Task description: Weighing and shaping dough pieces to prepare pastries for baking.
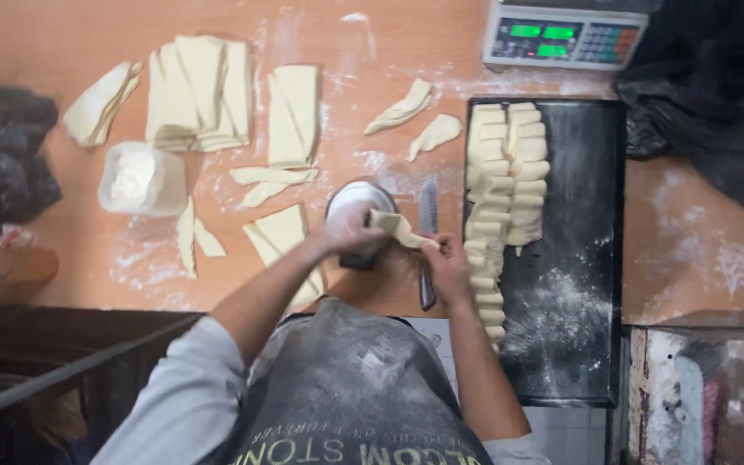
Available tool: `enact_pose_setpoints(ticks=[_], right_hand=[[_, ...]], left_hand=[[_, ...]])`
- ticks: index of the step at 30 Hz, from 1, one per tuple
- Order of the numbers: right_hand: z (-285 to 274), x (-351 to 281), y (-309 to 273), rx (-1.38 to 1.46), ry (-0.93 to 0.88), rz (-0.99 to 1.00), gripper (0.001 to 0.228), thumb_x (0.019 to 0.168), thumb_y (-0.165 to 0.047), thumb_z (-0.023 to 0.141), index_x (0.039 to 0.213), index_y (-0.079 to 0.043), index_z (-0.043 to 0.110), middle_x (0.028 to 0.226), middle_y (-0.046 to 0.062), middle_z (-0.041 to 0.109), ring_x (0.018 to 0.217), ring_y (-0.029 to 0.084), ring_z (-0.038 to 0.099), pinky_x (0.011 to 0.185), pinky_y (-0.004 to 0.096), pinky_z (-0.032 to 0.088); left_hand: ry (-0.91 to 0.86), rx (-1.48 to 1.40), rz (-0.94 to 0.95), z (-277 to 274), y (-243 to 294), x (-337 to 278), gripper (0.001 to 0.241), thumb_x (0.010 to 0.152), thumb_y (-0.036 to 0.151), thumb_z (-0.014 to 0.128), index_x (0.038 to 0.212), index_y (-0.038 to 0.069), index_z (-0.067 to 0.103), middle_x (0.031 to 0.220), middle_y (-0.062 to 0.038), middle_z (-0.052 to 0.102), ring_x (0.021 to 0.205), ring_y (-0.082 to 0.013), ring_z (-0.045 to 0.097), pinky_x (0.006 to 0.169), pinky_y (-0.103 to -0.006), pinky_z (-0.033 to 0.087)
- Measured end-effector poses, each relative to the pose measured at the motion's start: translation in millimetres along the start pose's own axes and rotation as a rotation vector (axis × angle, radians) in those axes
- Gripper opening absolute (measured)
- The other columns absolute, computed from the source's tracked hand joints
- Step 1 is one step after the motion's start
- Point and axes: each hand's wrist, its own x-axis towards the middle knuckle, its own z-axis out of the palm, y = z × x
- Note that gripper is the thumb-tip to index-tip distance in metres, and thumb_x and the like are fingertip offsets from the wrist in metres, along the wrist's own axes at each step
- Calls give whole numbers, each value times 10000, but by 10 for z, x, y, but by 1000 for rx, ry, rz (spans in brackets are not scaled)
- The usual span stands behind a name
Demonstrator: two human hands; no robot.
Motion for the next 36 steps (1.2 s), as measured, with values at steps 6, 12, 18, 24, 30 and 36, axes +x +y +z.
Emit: enact_pose_setpoints(ticks=[6,12,18,24,30,36], right_hand=[[-257,-174,-398,260,36,-44,352,959,-28,697,1260,-33,513,1136,97,631,1010,183,630,881,322,533],[-949,-313,-969,511,93,-121,486,899,16,693,1347,-24,509,1297,112,624,1189,213,627,1035,355,531],[-1604,-27,-229,146,504,-16,504,929,-46,707,1369,-39,462,1298,110,631,1180,219,631,989,369,538],[-1362,-65,-600,-842,541,-182,577,843,-79,820,1340,-90,526,1263,162,551,1073,305,628,862,402,552],[-1436,200,-506,-785,356,-322,427,958,-142,768,1351,-122,601,1226,131,561,950,281,654,841,393,571],[-1102,65,-815,-893,415,-389,376,971,-163,736,1305,-52,602,1228,160,575,908,270,647,776,405,538]], left_hand=[[-179,-1020,-68,846,315,345,540,1144,400,515,1224,-111,668,1045,-190,693,905,-256,692,832,-435,576],[-496,-1104,-326,866,1516,731,543,946,353,626,1417,105,515,1249,-58,664,1146,-198,660,1009,-378,538],[-252,46,289,1570,1663,1657,496,852,199,729,1317,83,601,1291,-121,659,1183,-274,674,1045,-364,535],[-51,169,404,1615,1638,1658,487,869,76,656,1346,47,565,1305,-158,605,1182,-369,647,979,-438,538],[174,58,153,414,1214,614,365,926,146,664,1281,74,620,1224,-160,667,1042,-316,710,858,-405,569],[482,15,-168,-258,44,-950,237,940,143,648,1162,72,692,1062,-142,693,840,-255,726,761,-361,593]])
